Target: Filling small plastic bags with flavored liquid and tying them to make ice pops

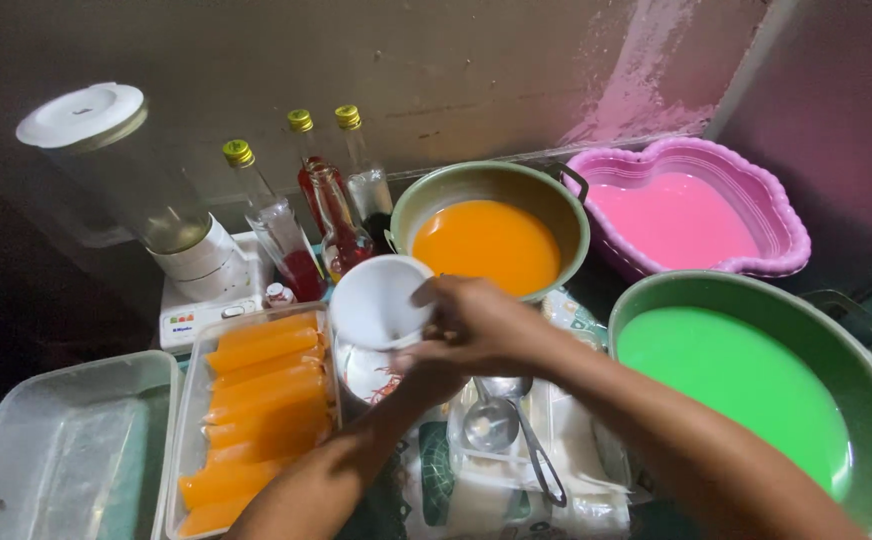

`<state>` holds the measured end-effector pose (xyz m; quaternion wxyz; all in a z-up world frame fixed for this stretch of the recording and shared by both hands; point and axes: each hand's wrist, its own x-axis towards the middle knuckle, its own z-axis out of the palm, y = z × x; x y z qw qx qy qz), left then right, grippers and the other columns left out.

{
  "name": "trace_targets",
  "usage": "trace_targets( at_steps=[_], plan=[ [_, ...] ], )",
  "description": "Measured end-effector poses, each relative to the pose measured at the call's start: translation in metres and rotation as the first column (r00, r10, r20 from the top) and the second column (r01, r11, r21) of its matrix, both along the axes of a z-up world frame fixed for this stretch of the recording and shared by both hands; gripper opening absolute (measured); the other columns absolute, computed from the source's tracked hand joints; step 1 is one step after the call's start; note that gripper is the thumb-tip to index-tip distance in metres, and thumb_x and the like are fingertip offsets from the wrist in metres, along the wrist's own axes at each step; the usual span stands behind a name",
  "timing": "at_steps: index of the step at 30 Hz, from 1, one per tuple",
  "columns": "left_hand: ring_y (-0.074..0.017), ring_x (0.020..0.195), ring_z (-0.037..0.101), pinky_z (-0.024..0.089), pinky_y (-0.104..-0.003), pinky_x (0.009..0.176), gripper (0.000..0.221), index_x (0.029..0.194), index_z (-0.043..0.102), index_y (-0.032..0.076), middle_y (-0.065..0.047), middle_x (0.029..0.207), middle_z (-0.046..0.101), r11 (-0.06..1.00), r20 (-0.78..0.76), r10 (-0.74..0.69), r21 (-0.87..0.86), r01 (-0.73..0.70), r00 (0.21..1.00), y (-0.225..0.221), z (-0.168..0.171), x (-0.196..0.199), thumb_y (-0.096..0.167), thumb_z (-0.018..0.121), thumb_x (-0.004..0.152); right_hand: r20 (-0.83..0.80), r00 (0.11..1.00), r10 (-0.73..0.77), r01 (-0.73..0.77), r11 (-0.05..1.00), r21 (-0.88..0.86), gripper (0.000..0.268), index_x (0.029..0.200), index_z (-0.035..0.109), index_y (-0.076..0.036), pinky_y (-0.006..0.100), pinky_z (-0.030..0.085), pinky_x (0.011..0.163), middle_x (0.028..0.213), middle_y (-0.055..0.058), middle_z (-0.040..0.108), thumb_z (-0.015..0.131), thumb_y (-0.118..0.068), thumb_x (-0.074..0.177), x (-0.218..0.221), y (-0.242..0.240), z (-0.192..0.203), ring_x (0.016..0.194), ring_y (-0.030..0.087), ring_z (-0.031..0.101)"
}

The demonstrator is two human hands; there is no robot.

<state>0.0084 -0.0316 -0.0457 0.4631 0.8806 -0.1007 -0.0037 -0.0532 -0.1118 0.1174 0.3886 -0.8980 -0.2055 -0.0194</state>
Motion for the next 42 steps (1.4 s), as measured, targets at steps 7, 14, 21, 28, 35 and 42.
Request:
trace_targets(
  at_steps=[7,14,21,28,35,42],
  plan=[
    [-0.0096,0.054,0.054,0.042,-0.023,0.056,0.035,0.063,0.061,0.022,0.005,0.056,0.054,0.911,0.176,-0.358,-0.148,0.384,0.917,0.02,-0.014,0.013,0.038,0.087,0.079,0.086,0.994,-0.067,0.003,0.807,0.59,0.05,0.127,0.057,0.011,0.039,0.063,0.072,0.091,0.018,0.068,0.074,-0.015,0.089,-0.022,-0.109,-0.035,0.074,0.025,0.072],
    [-0.0068,0.057,0.05,0.042,-0.025,0.054,0.013,0.073,0.075,0.014,-0.002,0.058,0.056,0.842,0.222,-0.3,-0.395,0.367,0.928,0.026,0.008,0.001,0.017,0.085,0.079,0.032,0.943,-0.33,0.202,0.647,0.735,0.07,0.116,0.061,0.009,0.033,0.062,0.069,0.077,0.016,0.064,0.069,-0.054,0.088,-0.031,-0.135,-0.063,0.069,0.019,0.067],
    [-0.008,0.056,0.046,0.04,-0.028,0.052,0.016,0.07,0.072,0.01,-0.003,0.057,0.05,0.846,0.231,-0.29,-0.392,0.361,0.929,0.027,-0.006,0.006,0.015,0.085,0.079,0.076,0.943,-0.324,0.206,0.747,0.632,0.065,0.111,0.066,0.007,0.03,0.059,0.065,0.066,0.014,0.067,0.073,-0.053,0.086,-0.031,-0.13,-0.061,0.061,0.017,0.069],
    [-0.0091,0.059,0.045,0.038,-0.028,0.052,0.013,0.076,0.074,0.008,-0.004,0.058,0.051,0.815,0.233,-0.348,-0.402,0.416,0.908,0.029,-0.008,0.01,0.015,0.082,0.084,0.053,0.935,-0.35,0.267,0.796,0.543,0.06,0.106,0.069,0.001,0.027,0.054,0.06,0.062,0.009,0.065,0.076,-0.054,0.084,-0.032,-0.127,-0.063,0.058,0.013,0.064],
    [-0.0093,0.06,0.046,0.04,-0.028,0.053,0.012,0.083,0.075,0.008,-0.005,0.063,0.052,0.82,0.223,-0.355,-0.391,0.417,0.908,0.028,0.009,0.002,0.014,0.084,0.08,0.094,0.932,-0.35,0.277,0.856,0.436,0.051,0.104,0.072,-0.004,0.027,0.051,0.057,0.066,0.008,0.062,0.079,-0.049,0.083,-0.033,-0.12,-0.056,0.061,0.013,0.059],
    [-0.0104,0.063,0.046,0.042,-0.026,0.056,0.021,0.09,0.07,0.008,-0.005,0.072,0.052,0.746,0.275,-0.344,-0.5,0.439,0.898,0.026,0.024,-0.006,0.013,0.088,0.081,0.098,0.943,-0.319,0.25,0.869,0.426,0.057,0.11,0.07,-0.005,0.028,0.05,0.056,0.073,0.007,0.057,0.079,-0.053,0.081,-0.032,-0.116,-0.059,0.063,0.014,0.055]
  ],
)
